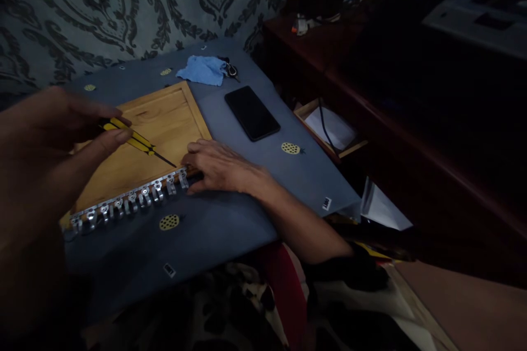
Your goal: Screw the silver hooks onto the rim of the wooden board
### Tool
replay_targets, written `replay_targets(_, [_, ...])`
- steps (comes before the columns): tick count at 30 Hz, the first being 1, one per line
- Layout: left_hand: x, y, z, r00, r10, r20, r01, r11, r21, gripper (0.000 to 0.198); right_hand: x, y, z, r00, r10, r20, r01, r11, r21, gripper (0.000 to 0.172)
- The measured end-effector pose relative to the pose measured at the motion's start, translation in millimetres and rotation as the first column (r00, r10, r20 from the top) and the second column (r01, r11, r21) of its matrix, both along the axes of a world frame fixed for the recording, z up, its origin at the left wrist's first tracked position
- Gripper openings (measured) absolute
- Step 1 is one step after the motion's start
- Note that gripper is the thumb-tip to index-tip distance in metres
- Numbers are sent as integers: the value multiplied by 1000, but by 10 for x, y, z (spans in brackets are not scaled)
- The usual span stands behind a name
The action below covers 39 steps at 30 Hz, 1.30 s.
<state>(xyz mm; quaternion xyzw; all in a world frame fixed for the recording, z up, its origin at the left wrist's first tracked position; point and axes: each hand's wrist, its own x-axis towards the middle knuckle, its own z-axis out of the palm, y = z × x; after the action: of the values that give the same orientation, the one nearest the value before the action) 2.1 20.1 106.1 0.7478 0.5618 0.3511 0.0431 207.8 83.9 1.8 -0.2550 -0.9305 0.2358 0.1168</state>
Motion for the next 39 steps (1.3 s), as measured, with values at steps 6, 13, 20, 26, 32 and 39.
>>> replay_targets(6, [2, 44, -76, 997, -63, -54, 65, 997, 32, 12, 3, 2, 2, 1000, 5, -12, -6, 1000, -20, 46])
replay_targets(13, [11, 59, -98, 993, -83, -79, 85, 996, 21, 11, 5, 6, -21, 999, 9, -31, -9, 1000, -12, 41])
replay_targets(20, [12, 56, -92, 990, -107, -90, 110, 993, 32, 11, -5, 11, -11, 1000, 9, 1, -9, 1000, -16, 44])
replay_targets(26, [-7, 36, -28, 965, -215, -149, 220, 975, 17, 9, -2, 14, -27, 1000, 17, -8, -17, 1000, 1, 42])
replay_targets(32, [-9, 33, 11, 944, -261, -203, 269, 963, 15, 9, -2, 15, -40, 1000, 13, 0, -13, 1000, 19, 42])
replay_targets(39, [-17, 80, -83, 960, -158, -229, 180, 981, 77, 10, -3, 14, -25, 1000, 16, -3, -16, 1000, -13, 44])
